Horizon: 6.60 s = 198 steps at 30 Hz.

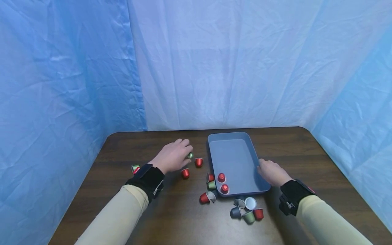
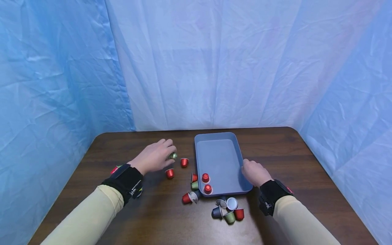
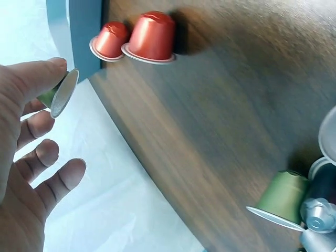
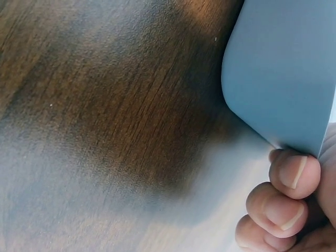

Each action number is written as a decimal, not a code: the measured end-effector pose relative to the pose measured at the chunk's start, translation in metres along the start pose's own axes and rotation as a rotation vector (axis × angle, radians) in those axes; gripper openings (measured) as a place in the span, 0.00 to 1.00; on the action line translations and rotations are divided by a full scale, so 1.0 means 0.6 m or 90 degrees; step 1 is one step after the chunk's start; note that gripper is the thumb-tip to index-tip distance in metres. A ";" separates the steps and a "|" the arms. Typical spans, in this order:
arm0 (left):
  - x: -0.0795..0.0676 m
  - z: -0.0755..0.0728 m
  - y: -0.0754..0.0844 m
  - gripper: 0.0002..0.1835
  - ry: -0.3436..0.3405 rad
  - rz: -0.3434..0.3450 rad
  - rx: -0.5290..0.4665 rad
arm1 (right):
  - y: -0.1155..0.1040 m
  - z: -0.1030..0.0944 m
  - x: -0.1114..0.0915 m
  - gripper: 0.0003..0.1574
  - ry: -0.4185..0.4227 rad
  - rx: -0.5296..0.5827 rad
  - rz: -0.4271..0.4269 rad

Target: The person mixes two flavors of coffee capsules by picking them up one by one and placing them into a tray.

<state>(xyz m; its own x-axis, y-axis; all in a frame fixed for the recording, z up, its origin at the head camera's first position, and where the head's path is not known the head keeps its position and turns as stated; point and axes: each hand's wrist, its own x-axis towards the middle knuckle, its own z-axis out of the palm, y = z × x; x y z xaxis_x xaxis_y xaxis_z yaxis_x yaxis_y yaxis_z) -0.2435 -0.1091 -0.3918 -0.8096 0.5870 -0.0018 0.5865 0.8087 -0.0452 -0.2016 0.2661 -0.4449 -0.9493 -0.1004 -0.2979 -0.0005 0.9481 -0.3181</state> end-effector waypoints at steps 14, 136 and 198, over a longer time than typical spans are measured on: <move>0.012 -0.025 0.043 0.17 0.031 0.043 -0.060 | -0.009 0.002 -0.001 0.13 0.006 -0.003 -0.018; -0.040 -0.004 0.057 0.18 -0.065 0.010 -0.038 | 0.002 0.002 -0.002 0.14 0.008 -0.001 -0.012; -0.039 0.043 0.018 0.20 -0.068 0.093 0.126 | 0.001 0.002 -0.004 0.15 0.022 -0.019 -0.019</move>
<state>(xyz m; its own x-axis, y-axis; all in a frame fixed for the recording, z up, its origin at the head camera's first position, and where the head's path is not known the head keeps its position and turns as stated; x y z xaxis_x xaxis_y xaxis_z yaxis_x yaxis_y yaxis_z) -0.2191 -0.1151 -0.4181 -0.7208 0.6812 -0.1281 0.6896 0.6862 -0.2314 -0.1989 0.2666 -0.4458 -0.9592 -0.1183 -0.2569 -0.0375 0.9535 -0.2991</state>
